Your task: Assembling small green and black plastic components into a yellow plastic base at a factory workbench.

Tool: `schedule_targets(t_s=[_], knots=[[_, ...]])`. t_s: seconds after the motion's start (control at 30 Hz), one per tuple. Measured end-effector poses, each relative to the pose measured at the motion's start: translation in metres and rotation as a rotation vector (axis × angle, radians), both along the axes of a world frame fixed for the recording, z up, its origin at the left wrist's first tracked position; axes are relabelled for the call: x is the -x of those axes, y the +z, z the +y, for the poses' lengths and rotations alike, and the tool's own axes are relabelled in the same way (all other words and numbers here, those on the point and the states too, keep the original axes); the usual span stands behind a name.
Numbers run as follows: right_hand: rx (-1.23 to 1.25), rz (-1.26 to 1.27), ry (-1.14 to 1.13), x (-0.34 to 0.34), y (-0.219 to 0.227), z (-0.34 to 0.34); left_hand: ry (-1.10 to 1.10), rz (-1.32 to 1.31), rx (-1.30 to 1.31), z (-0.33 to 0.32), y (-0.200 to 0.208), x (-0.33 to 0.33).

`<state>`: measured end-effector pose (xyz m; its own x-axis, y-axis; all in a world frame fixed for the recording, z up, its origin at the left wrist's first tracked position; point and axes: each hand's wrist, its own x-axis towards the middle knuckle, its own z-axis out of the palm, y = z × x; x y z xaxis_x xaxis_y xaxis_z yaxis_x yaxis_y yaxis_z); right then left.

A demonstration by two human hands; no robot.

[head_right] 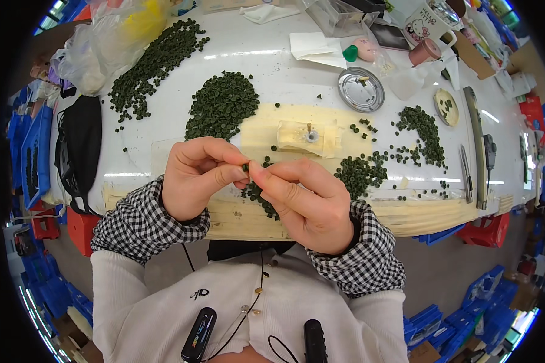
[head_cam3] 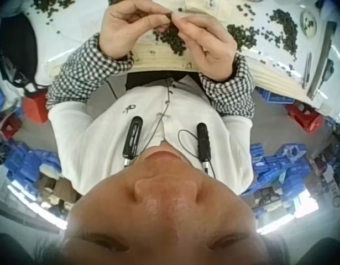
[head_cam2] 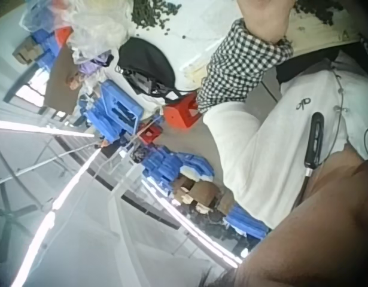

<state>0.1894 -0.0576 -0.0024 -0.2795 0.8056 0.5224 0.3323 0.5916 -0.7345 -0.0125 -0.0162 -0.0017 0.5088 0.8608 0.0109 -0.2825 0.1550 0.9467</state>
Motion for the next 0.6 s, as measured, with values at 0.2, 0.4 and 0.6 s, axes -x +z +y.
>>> schedule_targets(t_s=[0.2, 0.4, 0.6], knots=[[-0.005, -0.083, -0.269, -0.017, 0.022, 0.006, 0.055, 0.06, -0.05, 0.0, -0.001, 0.001], [-0.116, -0.442, -0.403, -0.029, 0.025, 0.039, 0.054, 0.057, -0.075, 0.0, -0.005, 0.002], [-0.051, -0.47, -0.333, -0.032, 0.017, 0.044, 0.041, 0.065, -0.077, 0.0, -0.003, 0.0]])
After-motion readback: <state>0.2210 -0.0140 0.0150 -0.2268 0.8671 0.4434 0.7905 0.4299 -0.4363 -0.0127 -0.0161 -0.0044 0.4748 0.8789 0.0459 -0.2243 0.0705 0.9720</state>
